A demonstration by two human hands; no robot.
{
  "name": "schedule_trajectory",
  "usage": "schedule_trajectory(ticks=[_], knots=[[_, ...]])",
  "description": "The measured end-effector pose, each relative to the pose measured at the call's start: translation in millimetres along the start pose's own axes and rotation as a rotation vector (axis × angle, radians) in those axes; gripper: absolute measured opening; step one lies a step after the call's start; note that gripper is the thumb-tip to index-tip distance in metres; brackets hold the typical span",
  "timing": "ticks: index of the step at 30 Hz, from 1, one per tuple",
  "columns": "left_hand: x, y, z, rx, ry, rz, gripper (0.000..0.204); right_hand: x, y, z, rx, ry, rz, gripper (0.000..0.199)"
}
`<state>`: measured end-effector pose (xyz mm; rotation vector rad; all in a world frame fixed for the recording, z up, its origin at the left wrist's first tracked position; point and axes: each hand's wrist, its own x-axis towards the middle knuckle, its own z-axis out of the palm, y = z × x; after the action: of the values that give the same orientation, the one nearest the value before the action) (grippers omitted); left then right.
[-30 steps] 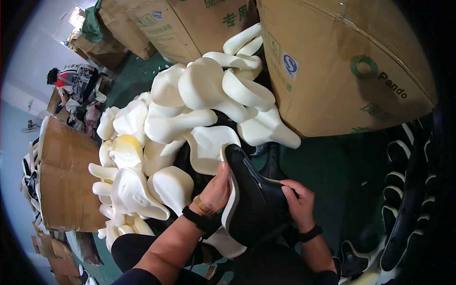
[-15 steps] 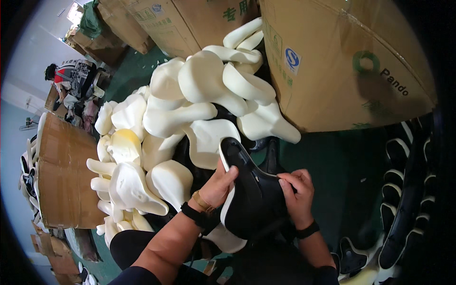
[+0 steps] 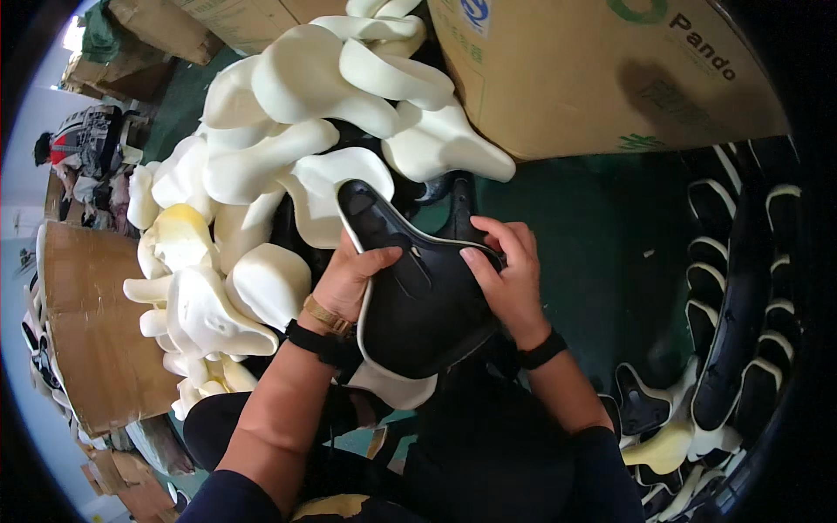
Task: The recorder is assembling foam padding onto plastic bicycle seat bases using industrial adhesive from a bottle.
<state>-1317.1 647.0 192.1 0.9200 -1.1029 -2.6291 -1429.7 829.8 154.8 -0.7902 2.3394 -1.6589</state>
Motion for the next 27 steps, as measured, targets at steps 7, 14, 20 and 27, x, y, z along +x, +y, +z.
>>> schedule_trajectory(ticks=[7, 14, 20, 27], knots=[[8, -4, -12, 0.052, -0.015, 0.043, 0.051, -10, 18, -16, 0.892, -0.398, 0.787, 0.046], [5, -7, 7, 0.15, 0.072, 0.054, 0.058, -12, 29, -26, 0.809, -0.307, 0.642, 0.046], [-18, -16, -36, 0.529, -0.006, -0.242, 0.052, -33, 86, -148, -0.118, 0.089, 0.48, 0.044], [-98, -131, -140, 1.243, -0.642, -0.821, 0.052, -70, 73, -281, -1.386, -0.758, 1.031, 0.047]])
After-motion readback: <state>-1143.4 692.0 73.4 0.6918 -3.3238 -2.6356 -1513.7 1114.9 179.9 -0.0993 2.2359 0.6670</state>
